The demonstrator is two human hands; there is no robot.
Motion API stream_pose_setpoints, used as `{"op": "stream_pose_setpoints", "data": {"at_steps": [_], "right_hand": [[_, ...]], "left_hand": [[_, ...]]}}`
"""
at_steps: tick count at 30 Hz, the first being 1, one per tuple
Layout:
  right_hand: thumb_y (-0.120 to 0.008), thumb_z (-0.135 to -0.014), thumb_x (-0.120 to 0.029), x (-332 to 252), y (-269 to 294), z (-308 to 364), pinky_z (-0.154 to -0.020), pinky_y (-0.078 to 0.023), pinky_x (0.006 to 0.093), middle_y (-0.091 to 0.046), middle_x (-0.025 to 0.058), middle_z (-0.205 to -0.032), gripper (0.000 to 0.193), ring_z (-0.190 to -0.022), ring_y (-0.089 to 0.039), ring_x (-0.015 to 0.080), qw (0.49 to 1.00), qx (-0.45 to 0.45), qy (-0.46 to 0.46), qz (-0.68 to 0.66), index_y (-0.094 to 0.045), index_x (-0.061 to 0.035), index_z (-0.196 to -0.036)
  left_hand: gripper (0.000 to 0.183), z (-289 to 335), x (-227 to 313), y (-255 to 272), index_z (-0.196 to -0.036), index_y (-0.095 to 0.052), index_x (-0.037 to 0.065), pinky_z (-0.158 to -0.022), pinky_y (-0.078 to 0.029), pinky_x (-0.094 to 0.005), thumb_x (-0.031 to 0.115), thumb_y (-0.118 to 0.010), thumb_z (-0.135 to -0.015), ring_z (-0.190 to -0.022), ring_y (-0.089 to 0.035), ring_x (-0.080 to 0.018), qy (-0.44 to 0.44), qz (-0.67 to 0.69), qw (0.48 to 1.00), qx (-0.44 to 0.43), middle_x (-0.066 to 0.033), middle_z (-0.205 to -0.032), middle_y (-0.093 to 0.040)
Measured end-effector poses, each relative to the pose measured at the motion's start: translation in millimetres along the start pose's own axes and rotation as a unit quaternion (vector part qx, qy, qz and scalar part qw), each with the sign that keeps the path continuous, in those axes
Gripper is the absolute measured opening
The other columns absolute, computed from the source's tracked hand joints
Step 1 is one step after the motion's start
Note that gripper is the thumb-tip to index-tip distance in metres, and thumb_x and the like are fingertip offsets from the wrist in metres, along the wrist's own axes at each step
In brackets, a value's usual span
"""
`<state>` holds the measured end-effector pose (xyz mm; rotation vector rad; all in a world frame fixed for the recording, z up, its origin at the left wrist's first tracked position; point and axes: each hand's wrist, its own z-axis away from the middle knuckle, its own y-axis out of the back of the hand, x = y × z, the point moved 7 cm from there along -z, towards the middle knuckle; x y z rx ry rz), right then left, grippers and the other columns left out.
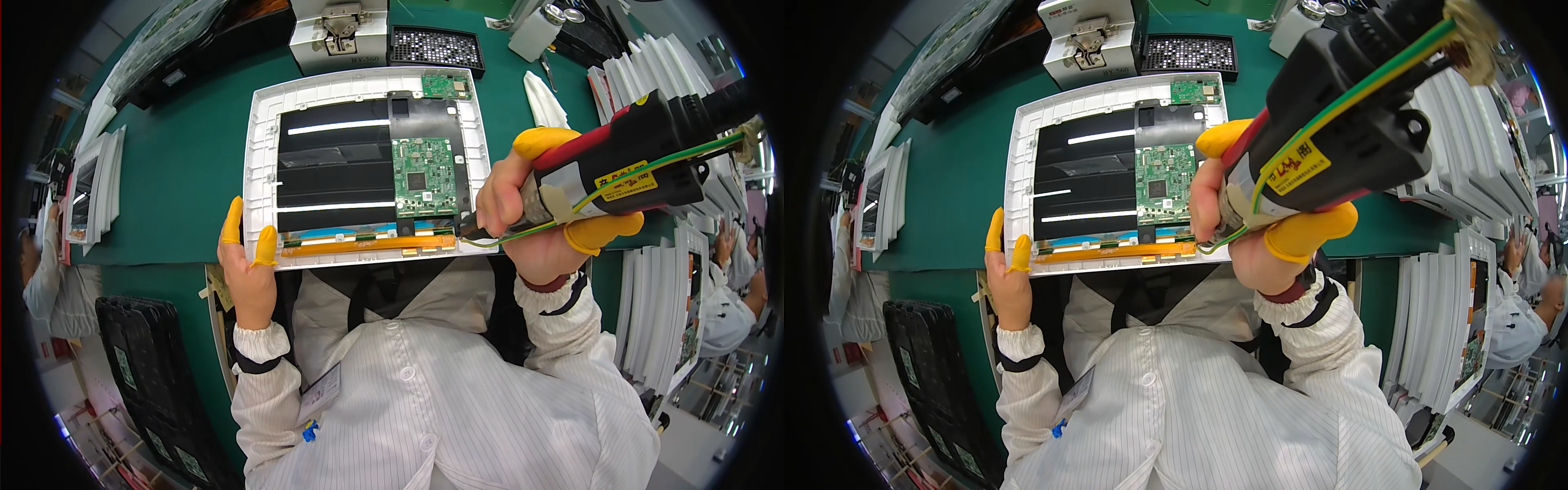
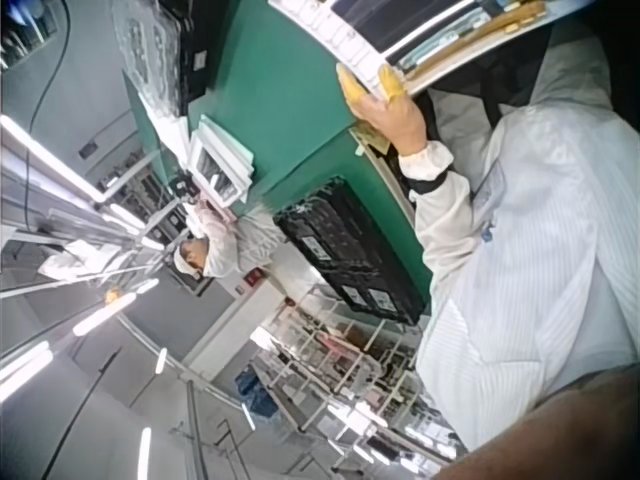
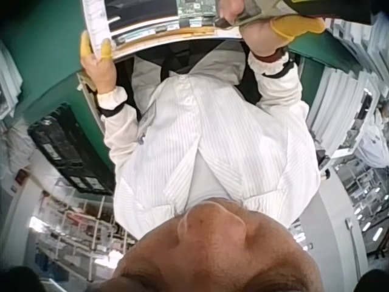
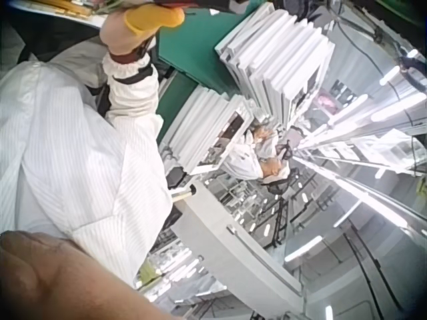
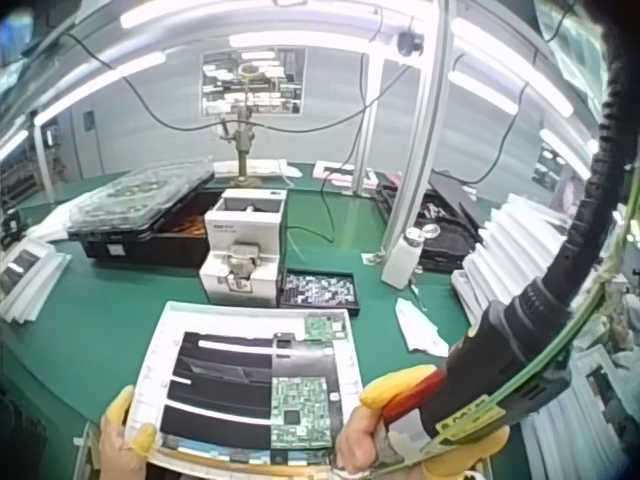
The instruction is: Assembling a tablet display component using an electric screwdriver and applying adhesive tape.
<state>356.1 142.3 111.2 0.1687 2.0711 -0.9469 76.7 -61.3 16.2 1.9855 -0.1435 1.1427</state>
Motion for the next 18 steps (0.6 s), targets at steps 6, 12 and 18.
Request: {"op": "stream_pose_setpoints", "data": {"at_steps": [6, 12, 18], "right_hand": [[-0.049, -0.066, -0.097, 0.9, -2.3, -2.0, -0.06, -0.05, 0.0364, -0.063, 0.0123, -0.081, 0.116, -0.064, -0.057, 0.0201, 1.0, 0.023, -0.007, 0.015, -0.055, -0.0044, -0.136], [-0.047, -0.07, -0.095, -1.2, -2.3, -1.9, -0.056, -0.049, 0.0355, -0.062, 0.0119, -0.079, 0.114, -0.06, -0.056, 0.0189, 0.998, 0.039, 0.004, 0.043, -0.052, -0.0041, -0.138], [-0.041, -0.068, -0.097, -4.8, -9.3, -5.5, -0.054, -0.049, 0.0296, -0.06, 0.0075, -0.077, 0.114, -0.058, -0.055, 0.0134, 0.993, 0.068, 0.02, 0.091, -0.049, -0.004, -0.134]], "left_hand": [[0.055, -0.6, 3.1, 1.3, -0.144, -0.049, 0.001, -0.111, -0.037, -0.0412, 0.029, -0.065, -0.1, -0.126, -0.05, -0.0334, -0.013, -0.03, 0.999, -0.001, -0.018, -0.136, -0.055], [0.055, -0.3, 1.5, 0.6, -0.144, -0.049, 0.001, -0.111, -0.036, -0.0416, 0.03, -0.065, -0.1, -0.126, -0.049, -0.0337, -0.008, -0.012, 1.0, 0.0, -0.0181, -0.136, -0.055], [0.055, 0.2, 1.0, 0.9, -0.144, -0.049, 0.001, -0.111, -0.036, -0.0418, 0.03, -0.065, -0.1, -0.127, -0.049, -0.0337, -0.002, -0.031, 1.0, -0.004, -0.0179, -0.136, -0.055]]}}
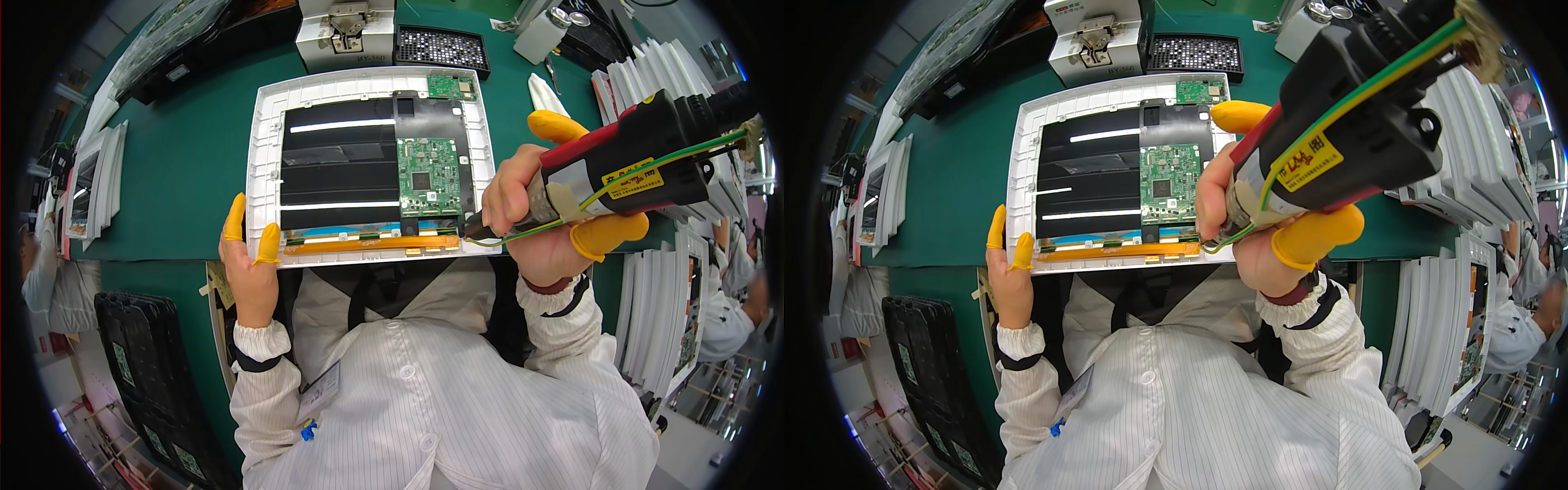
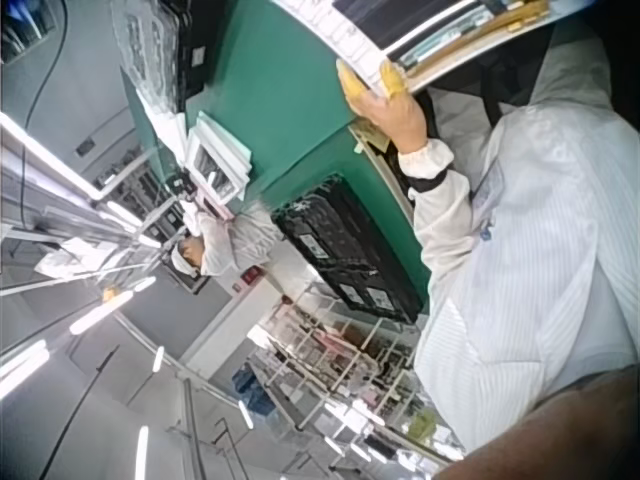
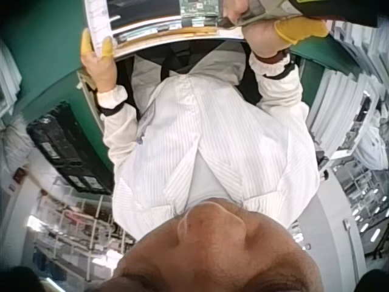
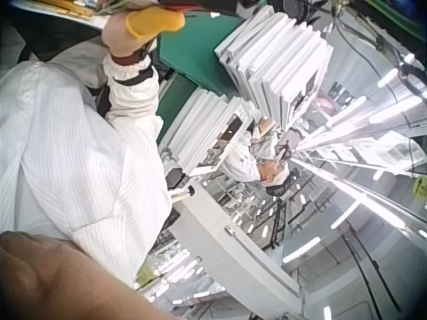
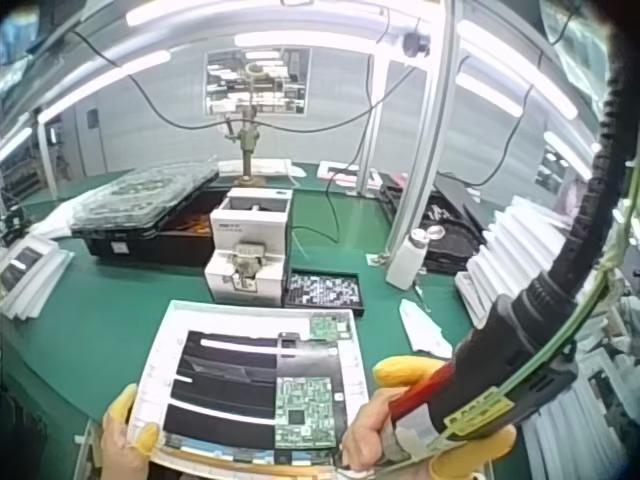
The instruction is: Assembling a tablet display component using an electric screwdriver and applying adhesive tape.
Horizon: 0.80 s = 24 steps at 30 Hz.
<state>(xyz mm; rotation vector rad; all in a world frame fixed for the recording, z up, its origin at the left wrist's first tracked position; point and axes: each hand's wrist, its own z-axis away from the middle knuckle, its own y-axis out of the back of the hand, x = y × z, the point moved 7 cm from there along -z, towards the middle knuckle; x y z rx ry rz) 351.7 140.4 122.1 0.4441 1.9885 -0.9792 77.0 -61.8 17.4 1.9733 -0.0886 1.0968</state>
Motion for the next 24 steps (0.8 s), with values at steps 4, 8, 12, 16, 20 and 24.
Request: {"op": "stream_pose_setpoints", "data": {"at_steps": [4, 8, 12, 16, 20, 24], "right_hand": [[-0.042, -0.065, -0.099, 6, 3, 3, -0.053, -0.048, 0.0244, -0.06, 0.0052, -0.075, 0.112, -0.057, -0.055, 0.0092, 0.999, 0.028, -0.004, 0.039, -0.05, -0.0063, -0.127], [-0.044, -0.066, -0.098, 10, 5, 5, -0.053, -0.047, 0.0244, -0.06, 0.0058, -0.076, 0.107, -0.057, -0.054, 0.0098, 1.0, 0.007, -0.003, 0.023, -0.05, -0.0093, -0.127], [-0.044, -0.074, -0.094, 10, 5, 6, -0.053, -0.047, 0.0243, -0.06, 0.0062, -0.077, 0.099, -0.058, -0.054, 0.0098, 0.997, -0.006, 0.001, 0.081, -0.05, -0.0109, -0.127], [-0.045, -0.079, -0.09, 13, 6, 7, -0.054, -0.047, 0.0249, -0.059, 0.0061, -0.078, 0.095, -0.059, -0.055, 0.0099, 0.999, -0.036, 0.013, 0.037, -0.049, -0.009, -0.128], [-0.047, -0.079, -0.089, 7, 6, 6, -0.054, -0.048, 0.0255, -0.059, 0.0057, -0.078, 0.096, -0.059, -0.055, 0.0099, 0.995, 0.004, 0.015, 0.095, -0.048, -0.0064, -0.128], [-0.051, -0.086, -0.081, 8, 8, 8, -0.056, -0.048, 0.0256, -0.058, 0.0059, -0.08, 0.088, -0.061, -0.055, 0.0102, 0.996, -0.026, 0.032, 0.074, -0.047, -0.0043, -0.13]], "left_hand": [[0.056, 0, 1, 0, -0.144, -0.049, 0.001, -0.112, -0.036, -0.0417, 0.03, -0.065, -0.1, -0.127, -0.049, -0.0338, 0.004, 0.017, 1.0, 0.004, -0.0179, -0.136, -0.055], [0.055, 0, 1, 0, -0.145, -0.049, 0.002, -0.112, -0.035, -0.0415, 0.029, -0.066, -0.1, -0.127, -0.049, -0.0339, -0.004, 0.006, 1.0, 0.004, -0.0178, -0.136, -0.055], [0.055, 0, 3, 0, -0.145, -0.049, 0.002, -0.112, -0.034, -0.0413, 0.028, -0.066, -0.099, -0.128, -0.049, -0.0339, -0.012, 0.002, 1.0, 0.003, -0.0179, -0.137, -0.055], [0.056, 0, 1, 1, -0.145, -0.049, 0.001, -0.112, -0.034, -0.0413, 0.028, -0.066, -0.099, -0.128, -0.049, -0.0341, -0.004, 0.014, 1.0, 0.004, -0.0181, -0.137, -0.054], [0.056, -1, 2, 0, -0.145, -0.049, 0.001, -0.112, -0.035, -0.0412, 0.029, -0.066, -0.099, -0.127, -0.049, -0.0342, -0.014, -0.004, 1.0, 0.002, -0.0185, -0.137, -0.054], [0.056, -1, 0, -3, -0.145, -0.048, 0.001, -0.111, -0.036, -0.0414, 0.03, -0.065, -0.1, -0.126, -0.049, -0.0343, -0.016, 0.018, 1.0, -0.004, -0.0189, -0.136, -0.055]]}}
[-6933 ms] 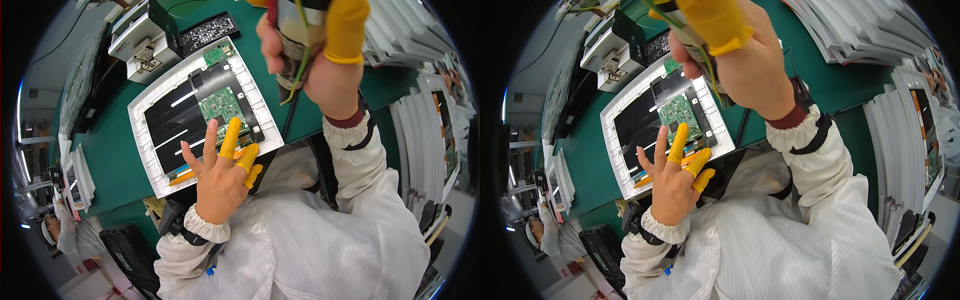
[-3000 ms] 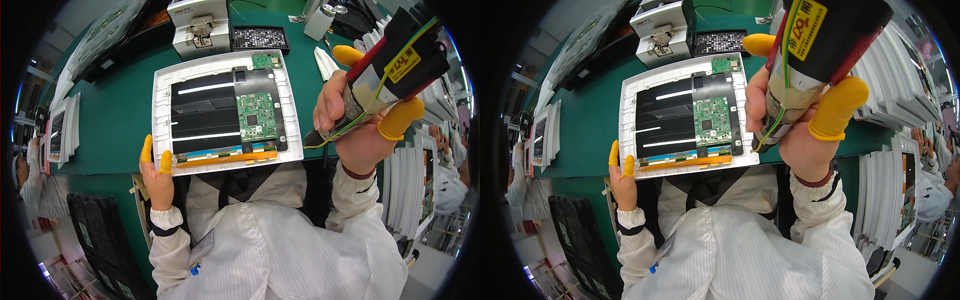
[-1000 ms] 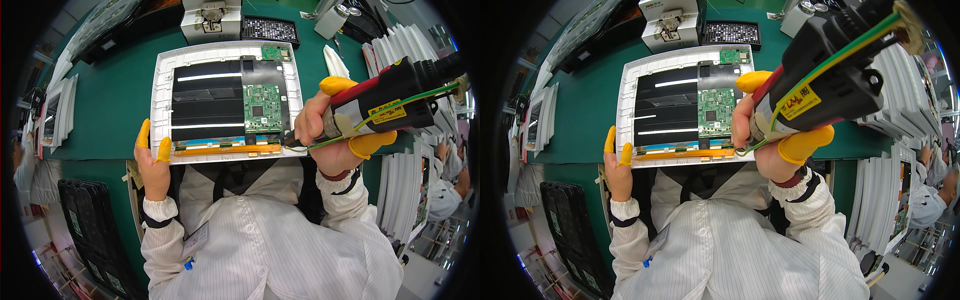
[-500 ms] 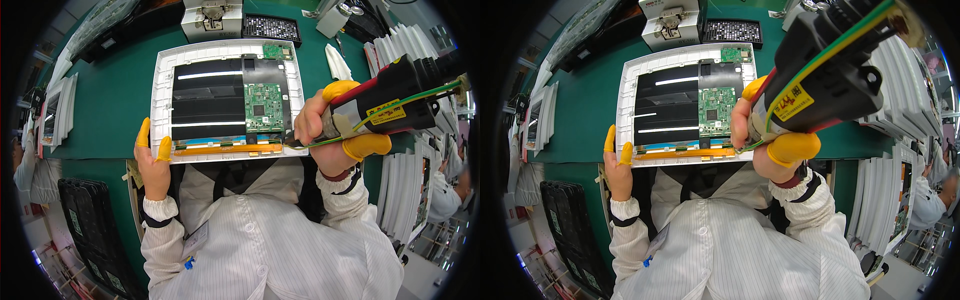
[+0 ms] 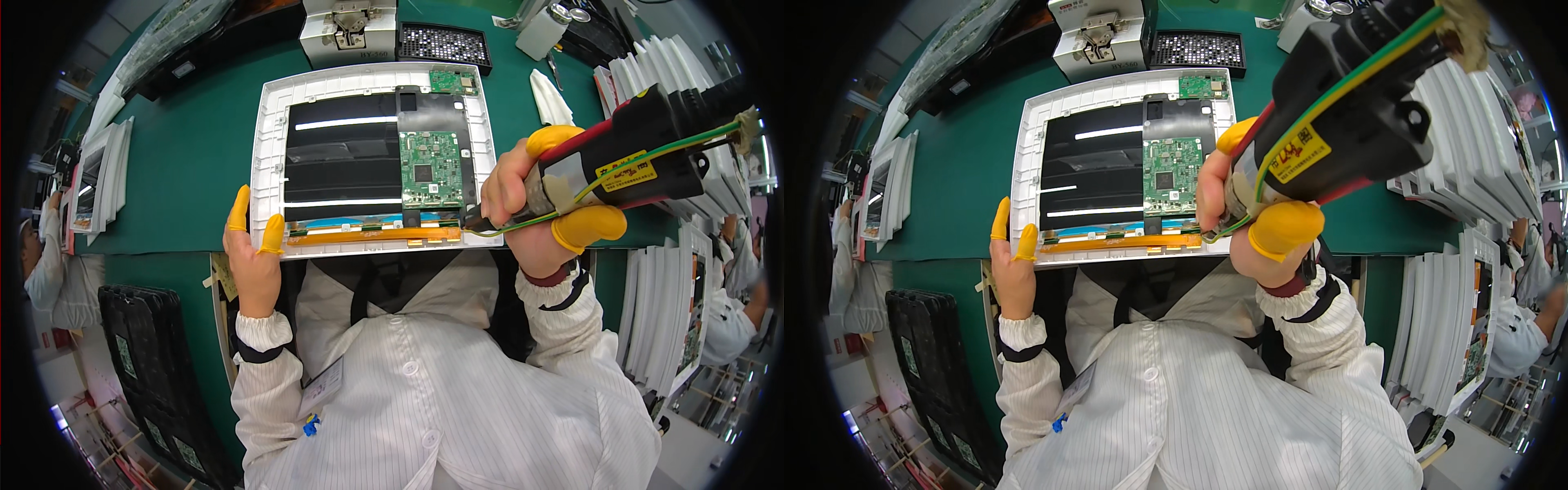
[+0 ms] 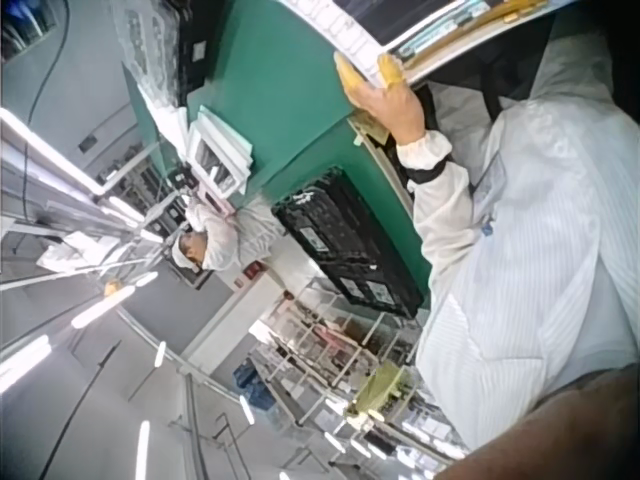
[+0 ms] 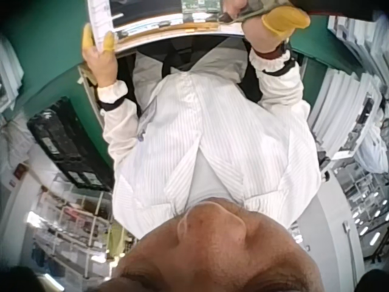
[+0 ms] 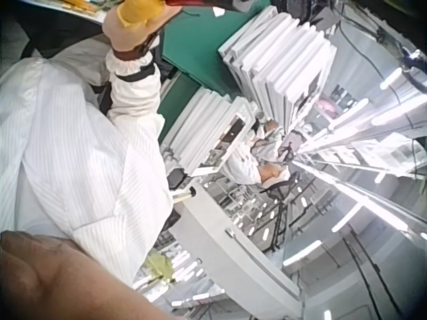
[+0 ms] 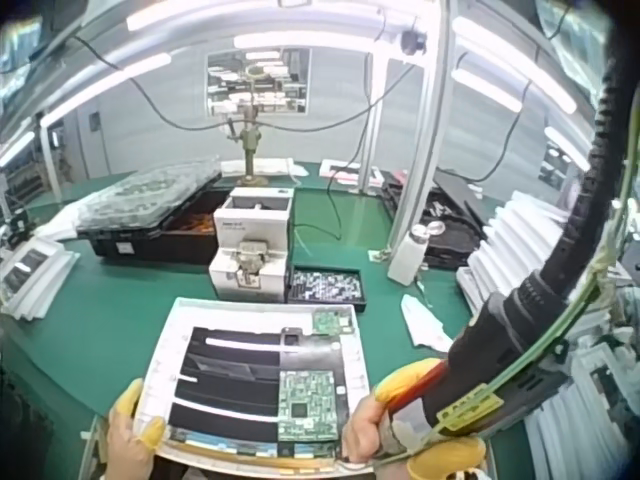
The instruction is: Assembling a tablet display component using an electric screwdriver and applying adhesive tape.
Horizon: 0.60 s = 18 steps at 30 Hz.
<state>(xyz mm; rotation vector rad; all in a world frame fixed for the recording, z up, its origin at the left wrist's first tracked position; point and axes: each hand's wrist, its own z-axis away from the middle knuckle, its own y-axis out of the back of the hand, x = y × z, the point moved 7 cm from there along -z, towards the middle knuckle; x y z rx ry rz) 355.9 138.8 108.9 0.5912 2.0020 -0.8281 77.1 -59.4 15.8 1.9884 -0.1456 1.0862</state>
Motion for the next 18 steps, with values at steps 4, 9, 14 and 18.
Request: {"op": "stream_pose_setpoints", "data": {"at_steps": [4, 9, 14, 18], "right_hand": [[-0.055, -0.094, -0.067, -4, -4, -3, -0.056, -0.048, 0.0249, -0.058, 0.0075, -0.08, 0.077, -0.062, -0.056, 0.0114, 0.999, 0.011, 0.034, 0.016, -0.045, -0.0011, -0.134], [-0.044, -0.104, -0.055, -9, 13, -20, -0.053, -0.049, 0.0252, -0.061, 0.0096, -0.083, 0.064, -0.06, -0.059, 0.0135, 0.998, -0.006, 0.051, -0.03, -0.047, 0.0022, -0.133], [-0.057, -0.104, -0.036, -58, 51, -82, -0.054, -0.05, 0.0232, -0.065, 0.0065, -0.086, 0.037, -0.062, -0.062, 0.0099, 0.984, 0.015, 0.135, 0.117, -0.053, -0.0007, -0.116], [-0.072, -0.096, -0.017, -44, 86, -116, -0.064, -0.046, 0.0203, -0.06, -0.0006, -0.09, 0.031, -0.074, -0.056, 0.0067, 0.945, 0.163, 0.065, 0.277, -0.053, -0.0043, -0.117]], "left_hand": [[0.057, -1, 1, 3, -0.146, -0.048, 0.001, -0.11, -0.036, -0.0416, 0.03, -0.065, -0.1, -0.125, -0.049, -0.0343, 0.0, 0.008, 1.0, 0.003, -0.0192, -0.136, -0.054], [0.057, 1, -2, 3, -0.146, -0.047, 0.0, -0.11, -0.035, -0.0405, 0.03, -0.064, -0.101, -0.126, -0.049, -0.0328, 0.014, 0.008, 1.0, 0.0, -0.0189, -0.136, -0.054], [0.056, 0, -1, 2, -0.148, -0.043, -0.001, -0.109, -0.038, -0.0354, 0.028, -0.061, -0.103, -0.126, -0.052, -0.0262, 0.002, 0.005, 1.0, -0.009, -0.017, -0.14, -0.054], [0.057, -1, -1, 0, -0.147, -0.045, -0.002, -0.112, -0.034, -0.038, 0.029, -0.062, -0.102, -0.129, -0.048, -0.0287, 0.015, 0.055, 0.998, -0.004, -0.0175, -0.141, -0.052]]}}
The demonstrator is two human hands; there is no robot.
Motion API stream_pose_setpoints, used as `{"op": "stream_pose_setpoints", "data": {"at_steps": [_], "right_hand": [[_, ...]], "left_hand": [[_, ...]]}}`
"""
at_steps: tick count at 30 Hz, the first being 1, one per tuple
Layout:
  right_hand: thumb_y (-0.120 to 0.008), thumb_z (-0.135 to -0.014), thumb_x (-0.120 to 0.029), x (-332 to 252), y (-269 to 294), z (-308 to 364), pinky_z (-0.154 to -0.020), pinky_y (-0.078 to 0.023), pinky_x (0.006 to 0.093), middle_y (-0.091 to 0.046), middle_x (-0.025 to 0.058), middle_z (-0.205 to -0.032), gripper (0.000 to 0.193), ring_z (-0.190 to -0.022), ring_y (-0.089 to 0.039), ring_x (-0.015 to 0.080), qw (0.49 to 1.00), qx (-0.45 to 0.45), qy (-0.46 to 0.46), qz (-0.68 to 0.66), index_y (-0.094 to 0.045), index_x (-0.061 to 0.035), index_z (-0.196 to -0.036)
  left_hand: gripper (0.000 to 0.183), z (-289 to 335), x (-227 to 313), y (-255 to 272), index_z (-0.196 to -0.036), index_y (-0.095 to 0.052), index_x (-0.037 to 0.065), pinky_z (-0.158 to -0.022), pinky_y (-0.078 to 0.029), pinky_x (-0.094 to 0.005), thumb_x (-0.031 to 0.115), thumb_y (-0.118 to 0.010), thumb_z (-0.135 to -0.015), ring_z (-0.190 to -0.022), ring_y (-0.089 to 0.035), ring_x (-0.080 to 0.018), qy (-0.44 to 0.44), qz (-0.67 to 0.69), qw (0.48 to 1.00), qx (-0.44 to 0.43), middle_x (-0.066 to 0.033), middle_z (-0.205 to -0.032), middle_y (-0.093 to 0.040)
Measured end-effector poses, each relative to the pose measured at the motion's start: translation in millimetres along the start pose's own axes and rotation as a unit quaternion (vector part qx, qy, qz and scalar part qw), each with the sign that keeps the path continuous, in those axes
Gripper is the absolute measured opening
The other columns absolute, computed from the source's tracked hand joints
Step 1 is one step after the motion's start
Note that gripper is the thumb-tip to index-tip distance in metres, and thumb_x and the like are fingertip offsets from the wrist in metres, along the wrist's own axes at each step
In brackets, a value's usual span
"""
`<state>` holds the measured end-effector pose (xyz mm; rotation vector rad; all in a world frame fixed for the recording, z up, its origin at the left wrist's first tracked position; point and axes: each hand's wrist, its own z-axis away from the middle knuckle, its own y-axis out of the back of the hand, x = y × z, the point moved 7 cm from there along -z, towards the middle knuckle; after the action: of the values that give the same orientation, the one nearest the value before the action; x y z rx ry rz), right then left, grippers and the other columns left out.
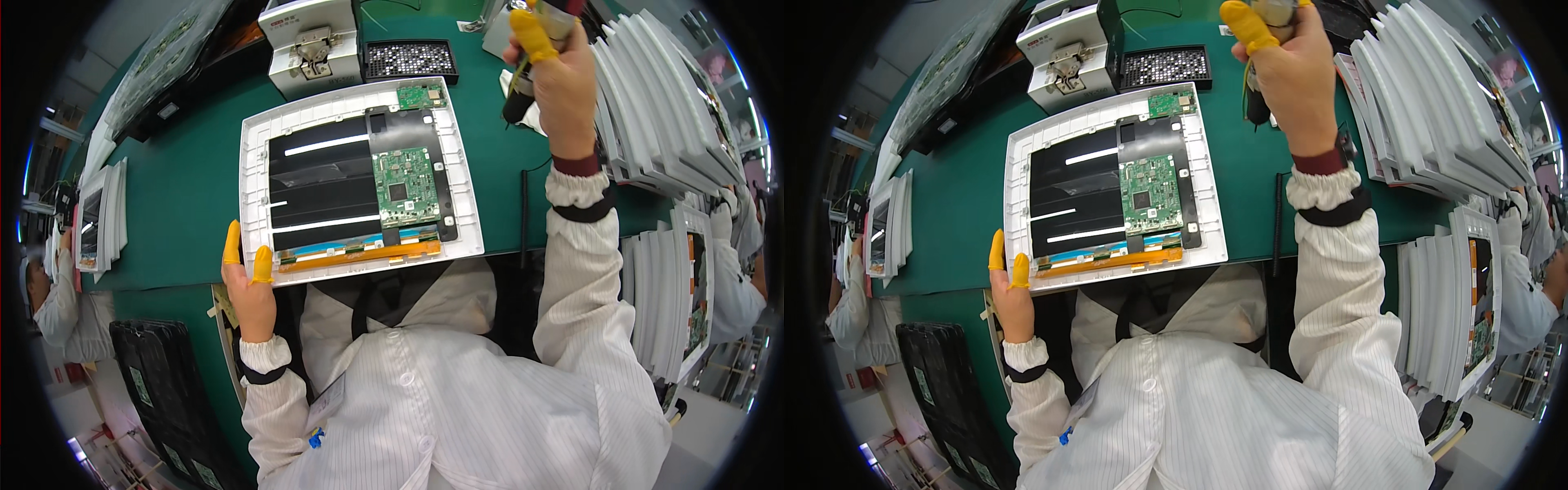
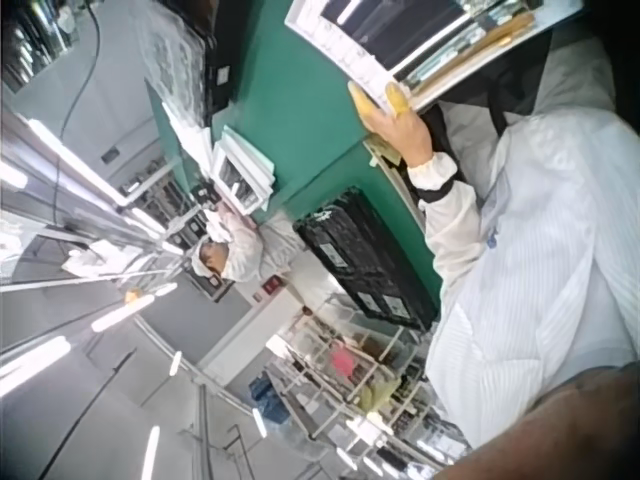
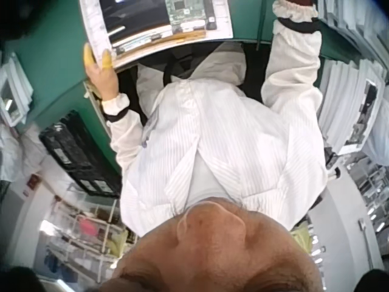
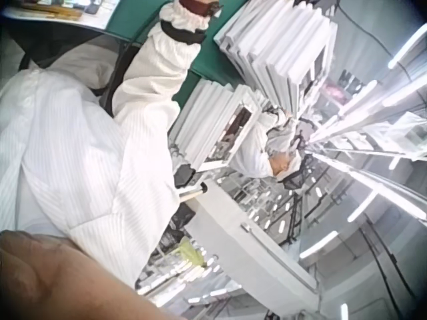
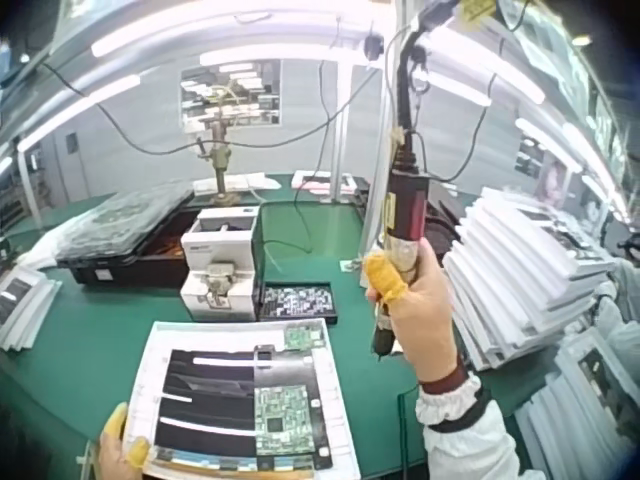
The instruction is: Assembling a tablet display component using an electric screwdriver and applying adhesive tape.
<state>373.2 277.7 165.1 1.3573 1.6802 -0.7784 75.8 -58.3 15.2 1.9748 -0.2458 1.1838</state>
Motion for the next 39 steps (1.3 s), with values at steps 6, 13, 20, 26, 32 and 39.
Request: {"op": "stream_pose_setpoints", "data": {"at_steps": [6, 13, 20, 26, 32, 39], "right_hand": [[-0.072, -0.096, -0.014, 17, -4, -19, -0.061, -0.045, 0.0189, -0.057, -0.0042, -0.083, 0.026, -0.072, -0.054, 0.0047, 0.995, 0.038, 0.093, 0.011, -0.054, -0.0054, -0.113], [-0.079, -0.09, -0.024, 41, 2, -20, -0.065, -0.05, 0.0234, -0.065, 0.0041, -0.088, 0.047, -0.073, -0.063, 0.0098, 0.985, 0.048, 0.11, 0.124, -0.053, 0.0011, -0.12], [-0.084, -0.084, -0.02, 54, -5, -11, -0.063, -0.047, 0.0266, -0.059, 0.0017, -0.086, 0.063, -0.07, -0.053, 0.01, 0.985, 0.036, 0.048, 0.164, -0.049, 0.0034, -0.131], [-0.085, -0.082, -0.021, 39, -9, 7, -0.083, -0.053, 0.0316, -0.062, 0.0093, -0.103, 0.076, -0.091, -0.063, 0.0201, 0.98, 0.028, 0.069, 0.186, -0.043, 0.0036, -0.14], [-0.085, -0.084, -0.019, 28, 10, 26, -0.106, -0.045, 0.0351, -0.059, 0.0095, -0.124, 0.079, -0.117, -0.058, 0.0202, 0.971, -0.011, 0.089, 0.222, -0.041, 0.0015, -0.145], [-0.071, -0.094, -0.015, 28, 81, 39, -0.083, -0.052, 0.0299, -0.068, 0.0086, -0.098, 0.029, -0.092, -0.066, 0.0171, 0.989, 0.038, -0.056, 0.134, -0.064, 0.0007, -0.118]], "left_hand": [[0.058, -1, -5, 1, -0.147, -0.044, -0.002, -0.112, -0.033, -0.0372, 0.029, -0.063, -0.102, -0.13, -0.049, -0.0272, 0.003, -0.004, 1.0, -0.003, -0.0166, -0.144, -0.051], [0.057, 1, -7, 4, -0.146, -0.044, -0.002, -0.115, -0.031, -0.0391, 0.028, -0.062, -0.102, -0.133, -0.046, -0.0308, 0.003, 0.011, 1.0, -0.001, -0.0181, -0.144, -0.05], [0.06, 4, -8, 3, -0.152, -0.035, -0.003, -0.111, -0.038, -0.0322, 0.024, -0.06, -0.104, -0.131, -0.051, -0.0213, 0.013, 0.007, 1.0, -0.025, -0.015, -0.147, -0.05], [0.059, 2, -6, 2, -0.146, -0.044, -0.003, -0.115, -0.03, -0.0391, 0.029, -0.063, -0.101, -0.133, -0.046, -0.0305, 0.022, 0.056, 0.998, -0.007, -0.0187, -0.143, -0.05], [0.061, 0, -2, 0, -0.148, -0.043, -0.003, -0.115, -0.03, -0.0384, 0.03, -0.063, -0.101, -0.134, -0.045, -0.0302, 0.028, 0.062, 0.998, -0.009, -0.0193, -0.147, -0.047], [0.054, 0, -2, 7, -0.151, -0.036, -0.003, -0.114, -0.034, -0.035, 0.014, -0.057, -0.104, -0.133, -0.048, -0.0239, 0.032, 0.056, 0.998, -0.016, -0.0166, -0.147, -0.048]]}}
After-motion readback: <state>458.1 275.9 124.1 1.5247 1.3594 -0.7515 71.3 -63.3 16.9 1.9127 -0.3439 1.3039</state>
